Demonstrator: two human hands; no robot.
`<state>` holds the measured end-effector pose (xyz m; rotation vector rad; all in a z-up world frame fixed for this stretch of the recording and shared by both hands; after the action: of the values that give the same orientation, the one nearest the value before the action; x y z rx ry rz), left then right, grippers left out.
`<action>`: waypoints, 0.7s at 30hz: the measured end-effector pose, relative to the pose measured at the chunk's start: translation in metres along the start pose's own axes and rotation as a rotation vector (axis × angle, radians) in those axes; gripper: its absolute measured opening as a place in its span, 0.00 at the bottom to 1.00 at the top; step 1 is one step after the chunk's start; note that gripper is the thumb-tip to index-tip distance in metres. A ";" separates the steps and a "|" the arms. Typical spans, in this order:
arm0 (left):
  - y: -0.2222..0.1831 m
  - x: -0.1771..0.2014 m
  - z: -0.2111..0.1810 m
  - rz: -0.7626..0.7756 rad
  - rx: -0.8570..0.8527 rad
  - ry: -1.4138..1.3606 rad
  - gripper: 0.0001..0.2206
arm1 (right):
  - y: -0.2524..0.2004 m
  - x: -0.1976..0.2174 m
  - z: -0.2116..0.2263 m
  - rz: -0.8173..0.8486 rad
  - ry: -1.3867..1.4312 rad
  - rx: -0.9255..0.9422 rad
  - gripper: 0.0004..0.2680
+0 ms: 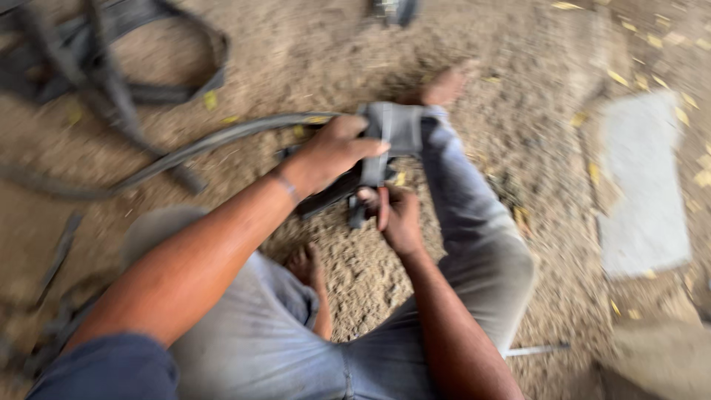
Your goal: The person sits on the ground and uses scissors to cut long strips from a large black rubber inner tube.
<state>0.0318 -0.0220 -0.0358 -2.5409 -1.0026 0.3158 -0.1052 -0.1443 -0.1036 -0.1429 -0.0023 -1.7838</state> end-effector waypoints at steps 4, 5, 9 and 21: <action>0.000 0.007 0.004 -0.010 -0.027 -0.170 0.30 | 0.002 0.000 -0.007 0.020 -0.014 0.064 0.16; 0.004 0.005 0.005 -0.025 -0.018 -0.167 0.33 | 0.003 0.004 -0.008 0.017 -0.021 0.061 0.16; 0.009 0.001 0.003 -0.076 -0.149 -0.156 0.40 | 0.003 0.009 0.000 0.057 0.017 0.071 0.17; -0.005 -0.002 -0.001 -0.059 -0.068 -0.028 0.44 | -0.001 0.008 0.002 0.098 -0.147 0.113 0.18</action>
<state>0.0282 -0.0203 -0.0330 -2.5681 -1.1146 0.3056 -0.1076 -0.1518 -0.1006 -0.1893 -0.1984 -1.6676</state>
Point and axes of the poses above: each hand's wrist, its own y-axis towards the middle knuckle, its own x-axis out of the back of the hand, z = x × y, the point moved 3 cm from there along y, towards the middle knuckle, and after that the axes turned 10 degrees about x, right-handed, at the moved point
